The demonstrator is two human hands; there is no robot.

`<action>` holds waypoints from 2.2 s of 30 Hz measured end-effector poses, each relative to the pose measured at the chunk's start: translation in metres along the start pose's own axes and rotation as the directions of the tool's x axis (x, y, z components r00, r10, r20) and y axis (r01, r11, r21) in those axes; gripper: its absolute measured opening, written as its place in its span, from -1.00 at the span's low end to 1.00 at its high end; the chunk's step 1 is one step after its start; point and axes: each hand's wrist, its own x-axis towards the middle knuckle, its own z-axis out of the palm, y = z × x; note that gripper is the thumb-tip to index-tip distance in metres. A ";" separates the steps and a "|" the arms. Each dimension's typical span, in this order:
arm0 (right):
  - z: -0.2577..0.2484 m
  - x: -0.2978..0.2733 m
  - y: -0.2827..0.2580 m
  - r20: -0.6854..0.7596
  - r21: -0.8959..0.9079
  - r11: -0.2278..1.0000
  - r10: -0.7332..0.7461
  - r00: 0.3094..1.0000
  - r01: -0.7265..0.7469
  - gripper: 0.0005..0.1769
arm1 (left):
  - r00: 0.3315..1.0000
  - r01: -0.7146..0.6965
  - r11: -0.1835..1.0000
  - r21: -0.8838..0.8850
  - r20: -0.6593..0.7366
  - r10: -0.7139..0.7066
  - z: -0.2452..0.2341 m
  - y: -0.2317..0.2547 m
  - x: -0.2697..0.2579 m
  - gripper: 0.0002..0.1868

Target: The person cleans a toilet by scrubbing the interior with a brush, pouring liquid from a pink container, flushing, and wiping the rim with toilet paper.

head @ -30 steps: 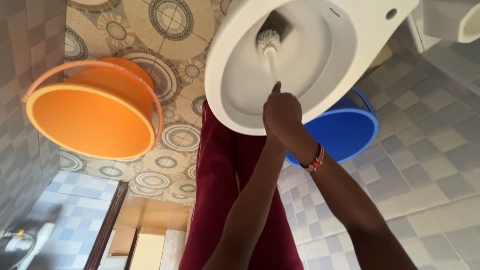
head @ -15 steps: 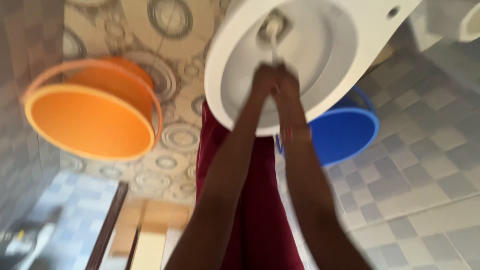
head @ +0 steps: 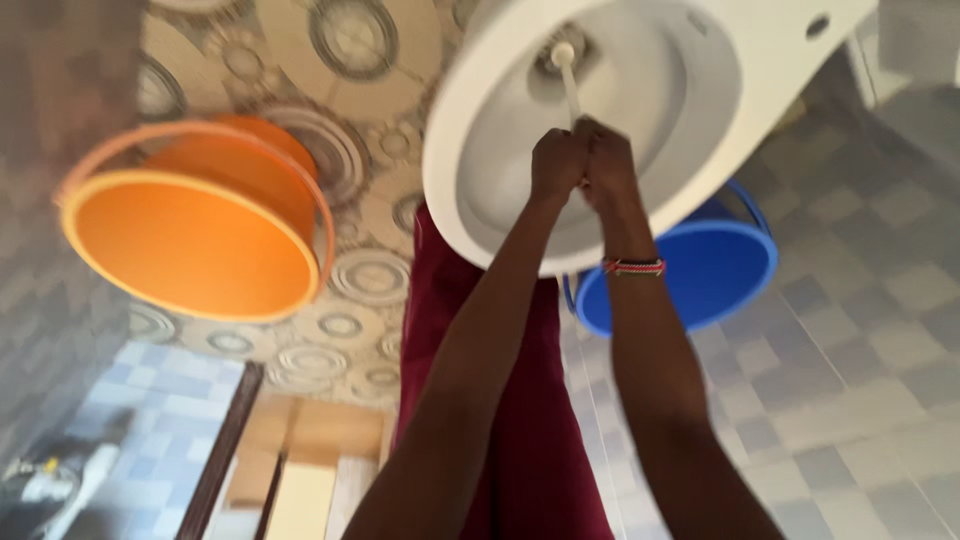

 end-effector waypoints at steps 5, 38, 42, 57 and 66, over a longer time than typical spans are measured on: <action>0.049 -0.134 -0.096 0.214 -0.976 -0.023 -0.262 0.941 0.216 -0.43 | 0.946 -0.273 0.930 -0.246 -0.244 0.213 0.005 -0.019 -0.105 -0.49; 0.146 -0.173 -0.138 -0.152 -0.037 0.570 -0.815 0.559 0.821 -0.42 | 0.750 -0.662 0.749 -0.023 -0.028 0.661 -0.027 0.043 -0.074 -0.82; 0.112 -0.227 -0.166 -0.247 0.869 0.368 -0.258 0.934 0.331 -0.48 | 0.787 -0.602 0.788 0.131 -0.070 0.613 0.015 0.029 -0.136 -0.78; 0.138 -0.260 -0.186 -0.340 -0.189 0.728 -0.678 0.652 0.658 -0.39 | 0.805 -0.594 0.800 -0.089 -0.039 0.593 -0.012 0.074 -0.182 -0.82; 0.132 -0.241 -0.114 -0.495 0.415 0.454 -0.614 0.615 0.788 -0.39 | 0.609 -0.793 0.535 0.290 0.373 0.700 -0.043 0.032 -0.127 -0.78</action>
